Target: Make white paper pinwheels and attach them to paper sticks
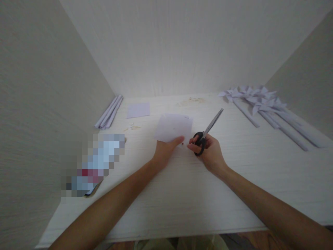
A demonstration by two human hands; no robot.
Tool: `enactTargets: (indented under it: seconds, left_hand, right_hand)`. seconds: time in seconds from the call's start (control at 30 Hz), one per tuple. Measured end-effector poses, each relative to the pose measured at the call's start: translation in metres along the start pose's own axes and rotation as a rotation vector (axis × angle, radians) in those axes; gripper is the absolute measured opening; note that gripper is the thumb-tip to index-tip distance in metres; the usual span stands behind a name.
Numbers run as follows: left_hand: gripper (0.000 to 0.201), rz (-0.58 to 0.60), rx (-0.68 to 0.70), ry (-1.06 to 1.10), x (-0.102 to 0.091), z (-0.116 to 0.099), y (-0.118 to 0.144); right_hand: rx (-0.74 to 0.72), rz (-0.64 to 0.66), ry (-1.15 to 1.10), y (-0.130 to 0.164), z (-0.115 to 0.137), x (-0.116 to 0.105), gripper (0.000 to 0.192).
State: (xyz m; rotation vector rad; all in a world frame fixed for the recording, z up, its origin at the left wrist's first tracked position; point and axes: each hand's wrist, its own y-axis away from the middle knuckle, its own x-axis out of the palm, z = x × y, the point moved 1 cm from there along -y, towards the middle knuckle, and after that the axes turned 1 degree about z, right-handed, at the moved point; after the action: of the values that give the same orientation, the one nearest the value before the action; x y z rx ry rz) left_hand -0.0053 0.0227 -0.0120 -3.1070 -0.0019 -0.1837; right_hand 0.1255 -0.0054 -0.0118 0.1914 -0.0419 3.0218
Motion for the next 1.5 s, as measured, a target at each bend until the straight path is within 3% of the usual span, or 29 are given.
enactTargets:
  seconds: [0.27, 0.5, 0.97, 1.13, 1.5]
  left_hand:
    - [0.024, -0.007, -0.012, 0.086, -0.0003, 0.0022, -0.0018]
    - [0.024, -0.033, 0.001, 0.034, 0.0004, 0.0001, -0.0005]
    - [0.034, 0.005, 0.062, -0.064, 0.0004, -0.0010, 0.0021]
    - [0.031, -0.017, 0.058, -0.112, -0.0007, -0.0011, 0.0022]
    - [0.025, 0.048, 0.061, -0.110, 0.0004, -0.0054, 0.0044]
  right_hand:
    - [-0.030, 0.044, 0.100, 0.0026, 0.0034, 0.0026, 0.032]
    - [-0.086, 0.012, 0.106, 0.0027, 0.0053, 0.0018, 0.027]
    - [-0.050, -0.024, 0.080, 0.0019, 0.0029, 0.0014, 0.028]
    - [-0.052, -0.022, 0.083, 0.0026, 0.0028, 0.0009, 0.027]
    - [-0.050, -0.070, 0.106, 0.0003, 0.0008, -0.0002, 0.027]
